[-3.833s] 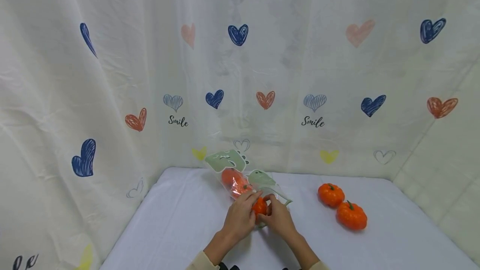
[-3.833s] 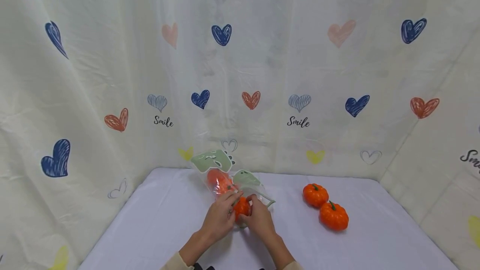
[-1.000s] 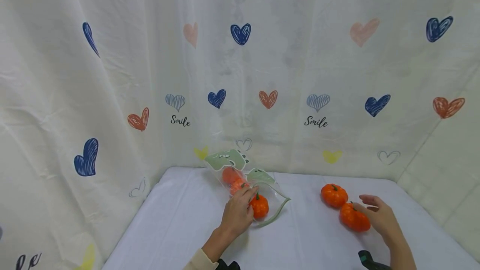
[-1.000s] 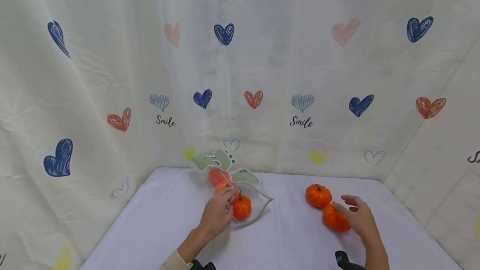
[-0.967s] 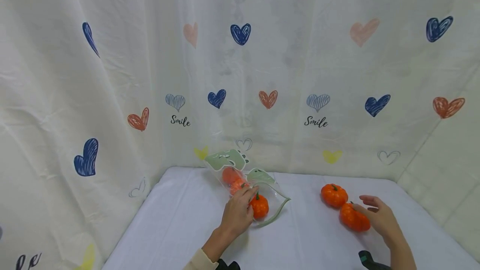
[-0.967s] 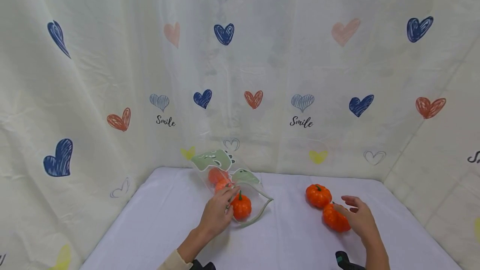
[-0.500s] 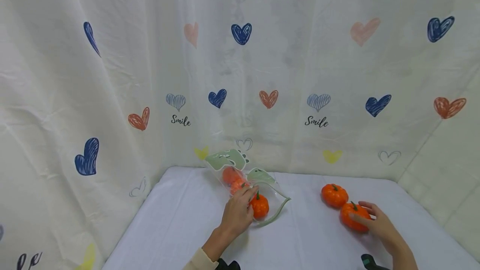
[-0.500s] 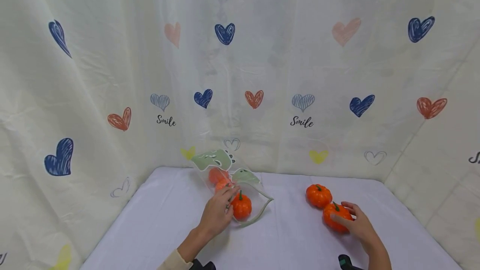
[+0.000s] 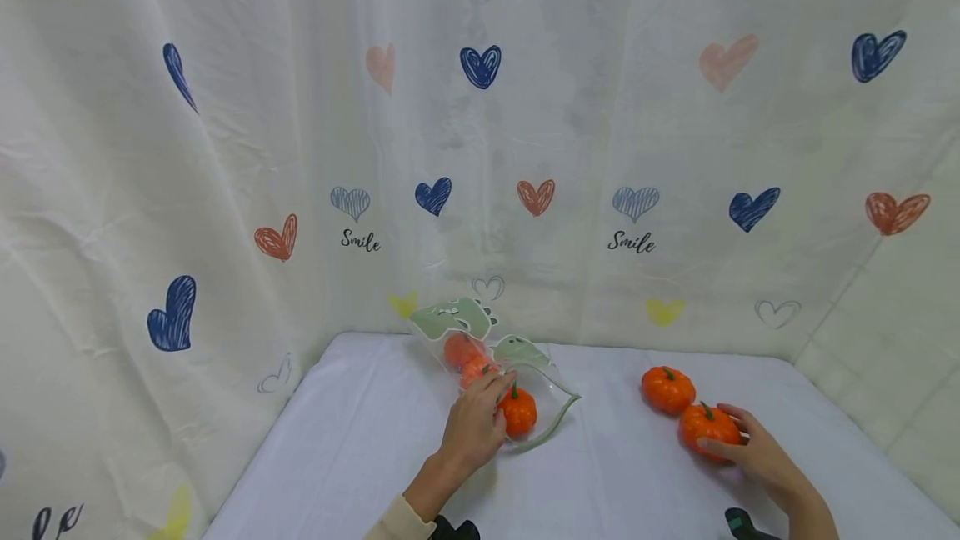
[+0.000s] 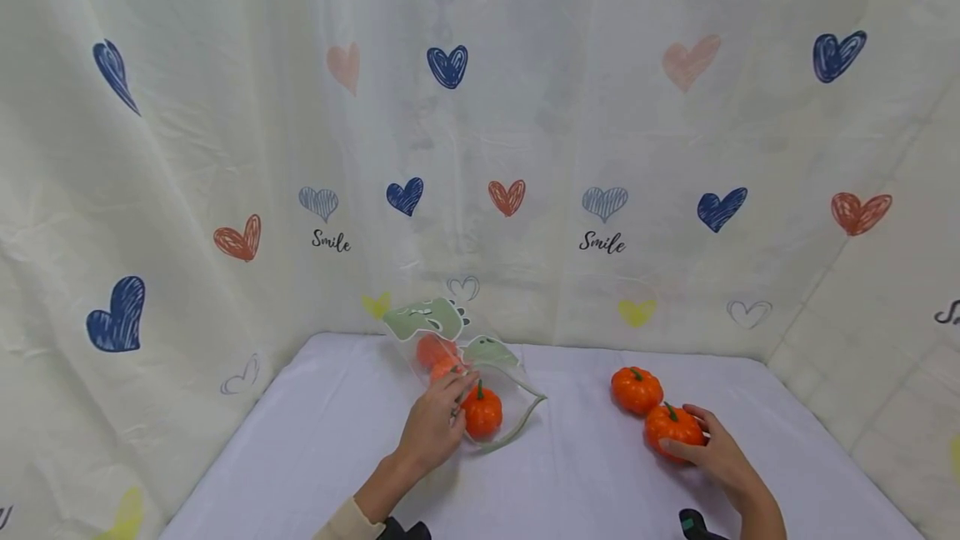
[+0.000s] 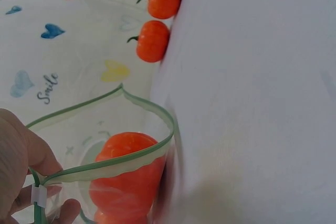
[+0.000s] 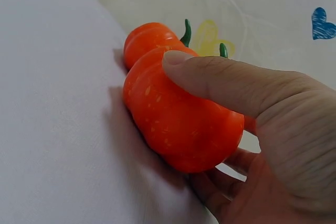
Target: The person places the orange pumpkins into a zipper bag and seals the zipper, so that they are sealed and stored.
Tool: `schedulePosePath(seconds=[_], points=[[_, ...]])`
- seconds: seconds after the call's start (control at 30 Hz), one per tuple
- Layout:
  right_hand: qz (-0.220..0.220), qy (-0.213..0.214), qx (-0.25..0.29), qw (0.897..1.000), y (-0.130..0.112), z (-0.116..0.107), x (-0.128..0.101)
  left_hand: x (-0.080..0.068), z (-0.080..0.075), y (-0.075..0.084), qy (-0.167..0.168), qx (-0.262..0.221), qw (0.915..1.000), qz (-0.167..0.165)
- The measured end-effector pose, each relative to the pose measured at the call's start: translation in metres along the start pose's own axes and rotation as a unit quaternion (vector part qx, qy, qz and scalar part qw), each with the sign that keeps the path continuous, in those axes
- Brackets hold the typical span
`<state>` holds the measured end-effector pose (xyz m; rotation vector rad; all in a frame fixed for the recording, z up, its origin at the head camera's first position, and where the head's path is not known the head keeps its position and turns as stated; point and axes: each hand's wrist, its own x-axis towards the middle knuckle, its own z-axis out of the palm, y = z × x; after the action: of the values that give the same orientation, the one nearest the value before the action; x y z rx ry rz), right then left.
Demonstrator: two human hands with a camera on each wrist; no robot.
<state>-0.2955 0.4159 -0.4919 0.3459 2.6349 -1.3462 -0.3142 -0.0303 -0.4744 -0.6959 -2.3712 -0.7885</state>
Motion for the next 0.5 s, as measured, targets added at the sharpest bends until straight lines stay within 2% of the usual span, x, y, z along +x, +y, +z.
schedulePosePath(seconds=[0.33,0.5], points=[[-0.006,0.0,-0.007,1.0,0.0019,-0.0016,0.0006,-0.0012,-0.0005,0.0012,0.003,-0.007,1.0,-0.002],[-0.009,0.007,-0.006,1.0,-0.0049,-0.0031,-0.001,-0.0012,0.0001,0.0005,0.003,-0.004,1.0,-0.001]])
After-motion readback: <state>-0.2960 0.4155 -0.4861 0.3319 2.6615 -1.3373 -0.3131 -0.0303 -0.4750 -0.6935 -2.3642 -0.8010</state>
